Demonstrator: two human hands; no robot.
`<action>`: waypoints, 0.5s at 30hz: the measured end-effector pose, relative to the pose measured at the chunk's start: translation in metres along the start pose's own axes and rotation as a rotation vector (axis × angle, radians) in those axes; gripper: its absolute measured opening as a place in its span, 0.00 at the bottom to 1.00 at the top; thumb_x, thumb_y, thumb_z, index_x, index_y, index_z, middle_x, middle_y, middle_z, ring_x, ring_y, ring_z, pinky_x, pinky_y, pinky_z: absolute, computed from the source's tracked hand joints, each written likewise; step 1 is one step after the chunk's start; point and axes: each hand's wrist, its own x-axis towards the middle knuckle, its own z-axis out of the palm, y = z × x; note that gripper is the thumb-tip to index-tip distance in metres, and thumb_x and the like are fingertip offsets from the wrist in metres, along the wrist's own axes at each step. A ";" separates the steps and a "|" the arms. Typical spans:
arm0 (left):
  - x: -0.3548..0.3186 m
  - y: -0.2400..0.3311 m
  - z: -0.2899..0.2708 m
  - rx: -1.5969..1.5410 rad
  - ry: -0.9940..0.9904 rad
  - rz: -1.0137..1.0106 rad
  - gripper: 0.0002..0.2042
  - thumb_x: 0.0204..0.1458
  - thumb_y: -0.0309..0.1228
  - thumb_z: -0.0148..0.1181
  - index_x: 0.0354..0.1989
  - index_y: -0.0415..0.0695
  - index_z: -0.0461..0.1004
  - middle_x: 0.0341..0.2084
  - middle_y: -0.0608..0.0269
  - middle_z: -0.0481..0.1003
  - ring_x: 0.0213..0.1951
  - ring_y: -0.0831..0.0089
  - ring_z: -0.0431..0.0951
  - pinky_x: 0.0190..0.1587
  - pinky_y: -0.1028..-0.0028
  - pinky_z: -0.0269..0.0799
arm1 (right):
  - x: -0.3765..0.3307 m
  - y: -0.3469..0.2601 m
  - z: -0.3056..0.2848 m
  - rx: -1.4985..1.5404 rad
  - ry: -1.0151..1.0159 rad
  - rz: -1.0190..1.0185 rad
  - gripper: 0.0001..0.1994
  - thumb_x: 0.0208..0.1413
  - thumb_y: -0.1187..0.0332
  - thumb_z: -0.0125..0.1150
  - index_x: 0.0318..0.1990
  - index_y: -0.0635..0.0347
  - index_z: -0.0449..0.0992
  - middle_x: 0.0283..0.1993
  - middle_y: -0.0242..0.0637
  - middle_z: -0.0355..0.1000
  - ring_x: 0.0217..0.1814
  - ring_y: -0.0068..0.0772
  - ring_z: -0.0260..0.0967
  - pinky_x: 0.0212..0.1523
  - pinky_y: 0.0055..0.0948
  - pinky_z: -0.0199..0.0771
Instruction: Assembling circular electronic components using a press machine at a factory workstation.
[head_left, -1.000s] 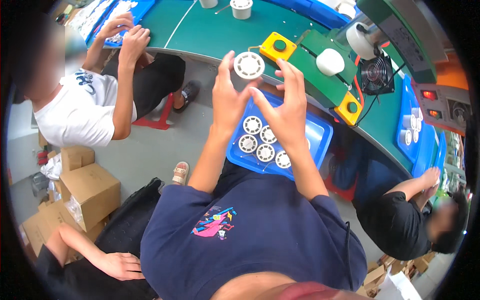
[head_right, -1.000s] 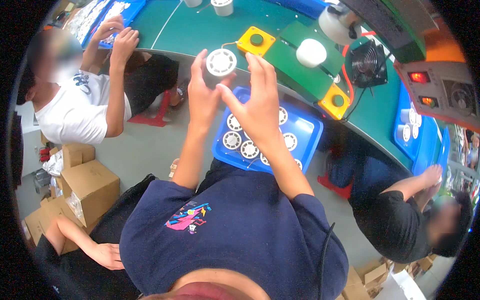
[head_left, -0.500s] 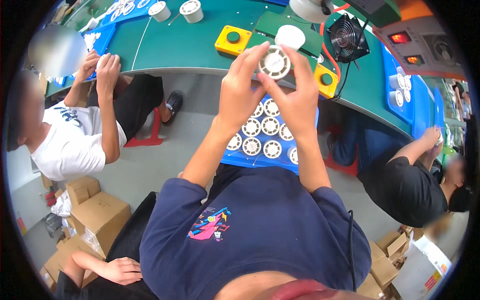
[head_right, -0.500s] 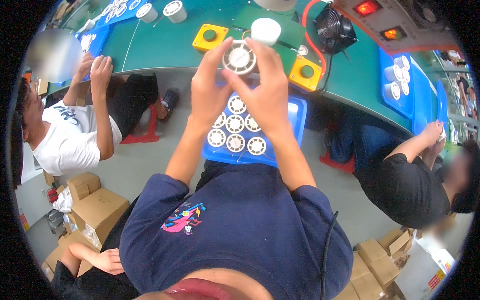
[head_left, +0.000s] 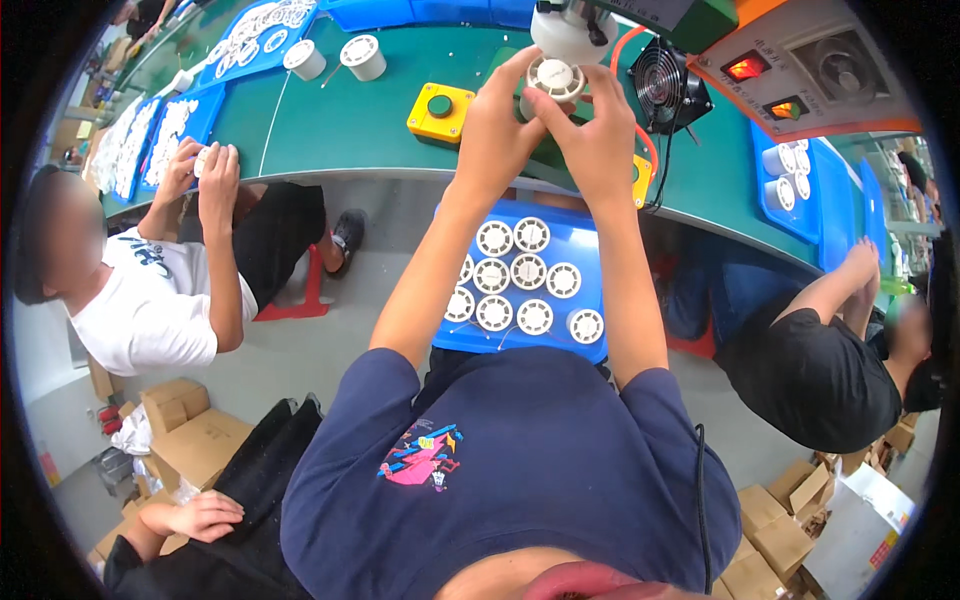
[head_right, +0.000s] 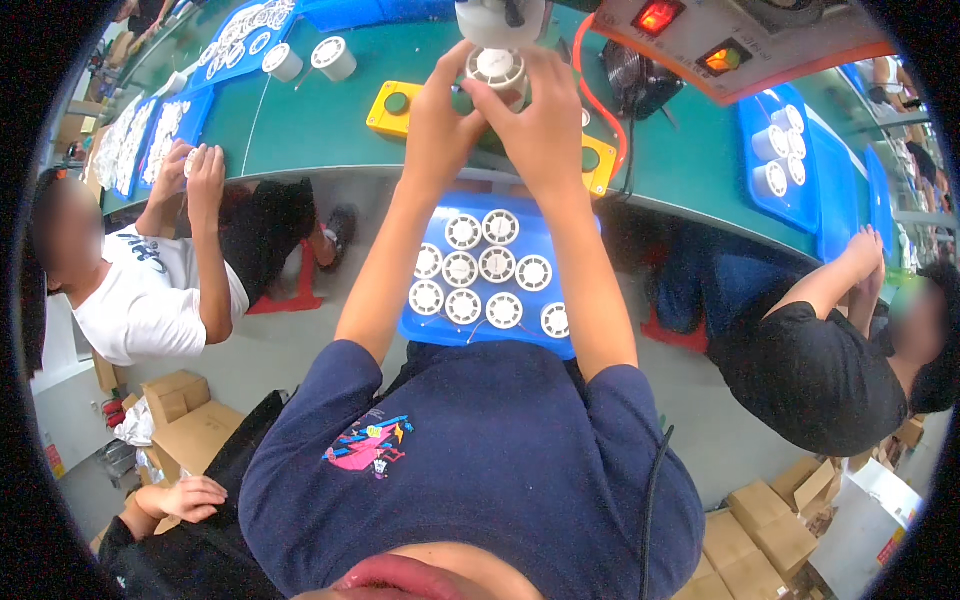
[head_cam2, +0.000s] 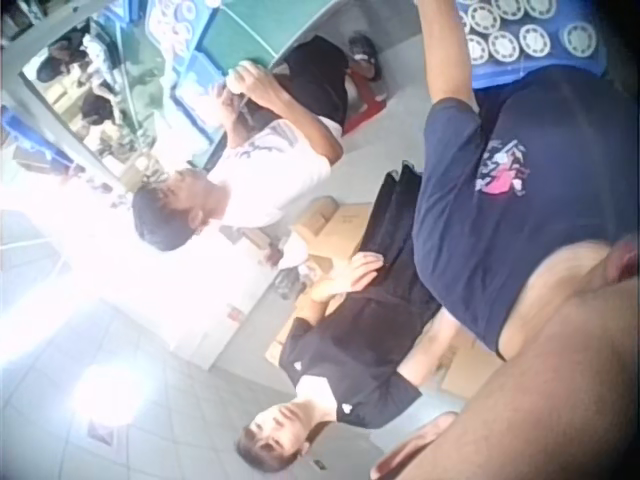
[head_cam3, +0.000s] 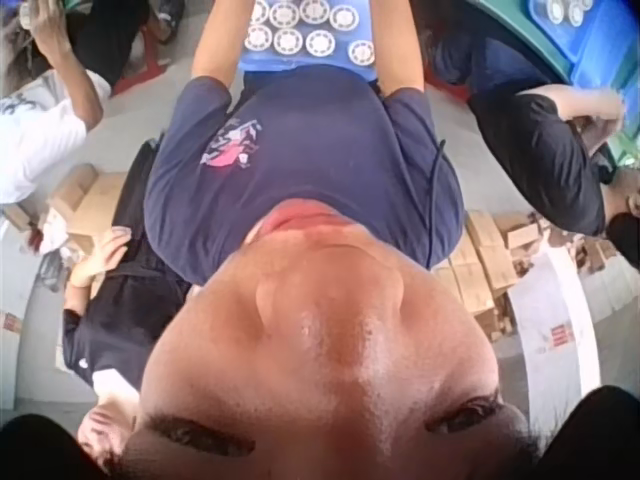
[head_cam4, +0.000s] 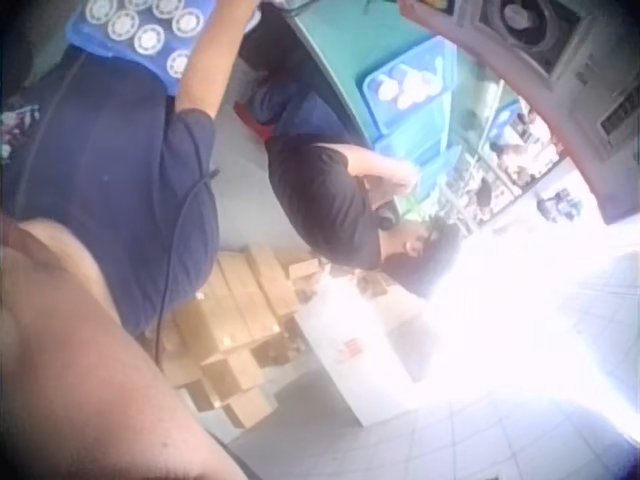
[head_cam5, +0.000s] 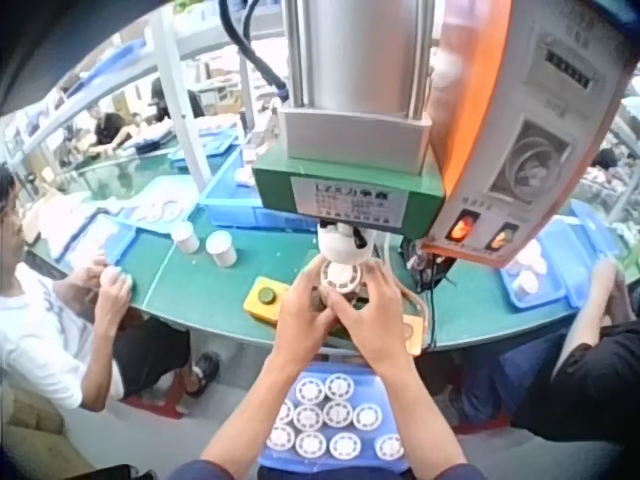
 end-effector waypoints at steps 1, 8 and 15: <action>0.001 0.001 -0.001 0.004 -0.002 -0.006 0.32 0.47 0.26 0.73 0.64 0.43 0.69 0.53 0.48 0.78 0.55 0.48 0.79 0.55 0.60 0.75 | -0.001 -0.001 -0.001 0.030 -0.015 0.026 0.26 0.50 0.57 0.76 0.53 0.62 0.76 0.51 0.46 0.76 0.55 0.51 0.72 0.54 0.43 0.73; 0.005 -0.002 0.000 0.124 -0.041 0.015 0.33 0.46 0.25 0.72 0.64 0.43 0.68 0.53 0.46 0.77 0.56 0.45 0.76 0.58 0.56 0.71 | 0.000 0.010 0.007 0.153 0.005 0.107 0.26 0.51 0.59 0.75 0.54 0.62 0.77 0.50 0.42 0.77 0.54 0.45 0.73 0.54 0.39 0.73; -0.003 0.000 0.004 0.104 -0.008 0.042 0.33 0.46 0.24 0.72 0.65 0.42 0.68 0.52 0.45 0.78 0.54 0.46 0.78 0.56 0.56 0.72 | 0.001 0.007 0.011 0.139 0.040 0.110 0.26 0.50 0.58 0.74 0.53 0.63 0.76 0.50 0.43 0.75 0.53 0.45 0.72 0.54 0.41 0.72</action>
